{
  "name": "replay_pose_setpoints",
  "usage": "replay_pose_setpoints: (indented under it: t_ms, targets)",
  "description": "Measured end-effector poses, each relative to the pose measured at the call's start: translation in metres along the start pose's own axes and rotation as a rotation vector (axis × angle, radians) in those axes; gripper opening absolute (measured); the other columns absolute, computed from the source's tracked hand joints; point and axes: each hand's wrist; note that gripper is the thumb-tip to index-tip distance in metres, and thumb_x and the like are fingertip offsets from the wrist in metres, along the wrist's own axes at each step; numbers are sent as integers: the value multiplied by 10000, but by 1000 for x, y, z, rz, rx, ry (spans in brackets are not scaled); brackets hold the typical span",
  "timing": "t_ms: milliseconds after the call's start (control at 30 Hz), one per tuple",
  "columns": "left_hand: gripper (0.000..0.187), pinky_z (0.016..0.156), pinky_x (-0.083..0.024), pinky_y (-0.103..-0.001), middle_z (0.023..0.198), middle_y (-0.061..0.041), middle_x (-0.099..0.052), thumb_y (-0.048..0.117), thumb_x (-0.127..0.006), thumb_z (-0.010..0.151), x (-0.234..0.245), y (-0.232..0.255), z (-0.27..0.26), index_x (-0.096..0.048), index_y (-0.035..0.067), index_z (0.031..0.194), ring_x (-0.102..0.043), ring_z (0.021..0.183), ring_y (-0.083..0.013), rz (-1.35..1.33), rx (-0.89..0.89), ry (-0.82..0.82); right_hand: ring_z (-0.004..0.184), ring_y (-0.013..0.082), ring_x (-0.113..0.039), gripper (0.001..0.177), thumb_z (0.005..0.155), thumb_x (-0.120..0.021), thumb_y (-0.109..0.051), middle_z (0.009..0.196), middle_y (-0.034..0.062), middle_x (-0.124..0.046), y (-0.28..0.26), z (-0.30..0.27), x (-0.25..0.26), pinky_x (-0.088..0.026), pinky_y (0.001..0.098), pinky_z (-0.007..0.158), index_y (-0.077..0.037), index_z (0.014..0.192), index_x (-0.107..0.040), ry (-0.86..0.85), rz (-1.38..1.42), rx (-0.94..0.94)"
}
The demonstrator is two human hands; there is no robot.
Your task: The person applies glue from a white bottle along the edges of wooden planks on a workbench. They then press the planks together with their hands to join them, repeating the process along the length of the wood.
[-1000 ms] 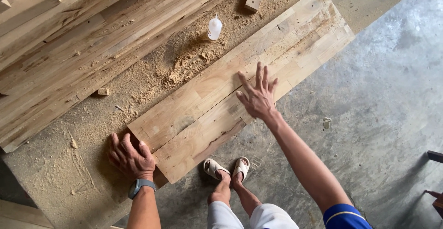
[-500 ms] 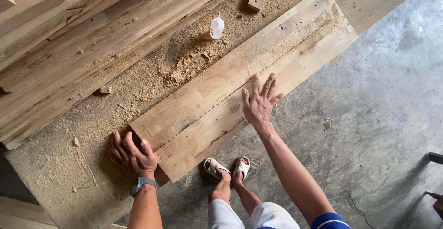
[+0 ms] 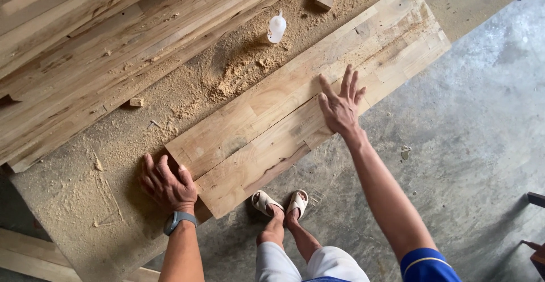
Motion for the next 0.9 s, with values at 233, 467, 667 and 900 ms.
replay_pose_setpoints:
  t_ms: [233, 467, 667, 900]
  targets:
    - [466, 1038, -348, -548, 1417, -253, -583, 416, -475, 987, 0, -1, -1, -654, 67, 1239, -540, 1287, -441, -5, -10, 5, 1559, 379, 120, 528, 988, -358, -557, 1708, 180, 136, 12, -22, 16, 78, 673, 1189, -518, 1509, -432, -137, 53, 207]
    - [478, 1027, -353, -531, 1416, -243, -587, 437, -450, 1001, 1, 0, 0, -657, 81, 1243, -542, 1284, -436, 1, -9, 0, 1557, 359, 105, 714, 1021, -240, -651, 1697, 206, 118, -7, -44, -30, 100, 651, 1172, -283, 1631, -280, -35, -77, -52]
    - [471, 1026, -354, -523, 1407, -242, -591, 427, -464, 993, -2, -2, 0, -659, 80, 1245, -544, 1281, -434, 8, -18, -3, 1555, 432, 108, 774, 1037, -313, -636, 1691, 260, 117, -36, -50, -40, 60, 747, 1143, -198, 1666, -204, -41, -91, -129]
    - [459, 1034, -357, -535, 1420, -250, -582, 407, -470, 995, 3, 1, 2, -651, 70, 1248, -542, 1281, -439, -3, -12, -12, 1560, 431, 102, 722, 1036, -332, -617, 1701, 243, 97, -42, -53, -39, 51, 759, 1141, -277, 1662, -214, -50, -118, -118]
Point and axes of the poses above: each hand's wrist, its own z-axis towards the middle knuckle, its own x-axis out of the back of the hand, y = z × x
